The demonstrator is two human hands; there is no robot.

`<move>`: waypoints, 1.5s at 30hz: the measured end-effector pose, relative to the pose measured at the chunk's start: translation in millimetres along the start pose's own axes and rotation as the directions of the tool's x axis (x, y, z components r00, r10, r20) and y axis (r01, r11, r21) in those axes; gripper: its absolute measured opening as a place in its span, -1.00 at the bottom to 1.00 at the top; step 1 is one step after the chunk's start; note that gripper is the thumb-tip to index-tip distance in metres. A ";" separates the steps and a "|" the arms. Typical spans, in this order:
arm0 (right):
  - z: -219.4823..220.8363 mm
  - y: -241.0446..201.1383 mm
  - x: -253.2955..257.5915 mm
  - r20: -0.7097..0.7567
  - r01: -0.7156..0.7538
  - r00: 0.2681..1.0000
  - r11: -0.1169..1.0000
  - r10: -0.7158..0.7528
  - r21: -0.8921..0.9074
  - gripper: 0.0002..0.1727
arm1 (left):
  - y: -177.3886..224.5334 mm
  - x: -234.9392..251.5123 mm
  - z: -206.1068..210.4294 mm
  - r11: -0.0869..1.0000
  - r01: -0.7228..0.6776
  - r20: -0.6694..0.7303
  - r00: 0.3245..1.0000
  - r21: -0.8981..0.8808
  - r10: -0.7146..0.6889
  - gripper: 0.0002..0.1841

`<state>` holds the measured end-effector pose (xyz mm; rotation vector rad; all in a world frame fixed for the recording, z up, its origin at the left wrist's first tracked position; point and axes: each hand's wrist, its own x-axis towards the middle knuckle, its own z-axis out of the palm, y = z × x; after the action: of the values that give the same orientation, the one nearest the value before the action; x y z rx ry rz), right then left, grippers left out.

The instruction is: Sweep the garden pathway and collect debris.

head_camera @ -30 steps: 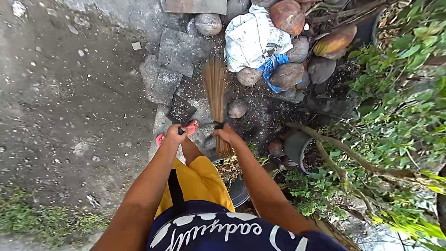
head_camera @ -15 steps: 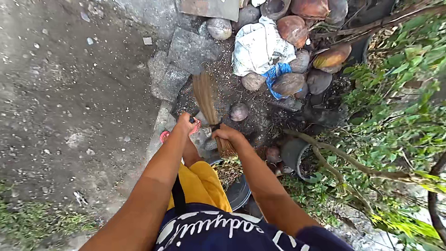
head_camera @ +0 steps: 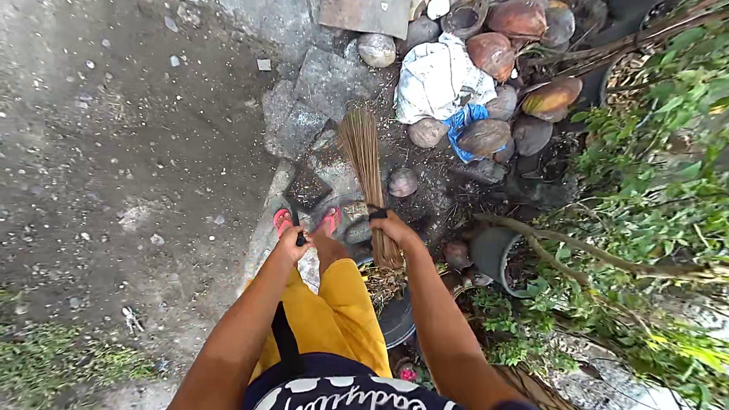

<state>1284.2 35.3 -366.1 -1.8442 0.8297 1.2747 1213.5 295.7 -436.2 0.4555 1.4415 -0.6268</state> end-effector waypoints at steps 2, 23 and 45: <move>17.6 -9.0 44.8 -0.009 -0.014 1.000 0.979 0.012 -0.203 -0.09 | -5.0 3.6 -2.4 0.999 -0.006 -0.025 1.000 -0.049 0.005 -0.94; -49.5 58.7 47.8 0.330 -0.056 0.905 0.844 0.268 -0.533 -0.19 | -27.2 29.3 51.5 0.996 -0.078 -0.122 0.989 0.046 0.083 -0.97; -122.2 41.8 12.2 0.101 -0.023 0.990 0.820 0.097 -0.572 -0.12 | -17.1 17.1 -1.9 0.992 -0.079 -0.118 0.991 -0.096 0.068 -0.97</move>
<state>1311.4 -91.2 -357.1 -2.1712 0.4594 1.8061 1201.3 281.8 -452.0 0.4693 1.5499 -0.4728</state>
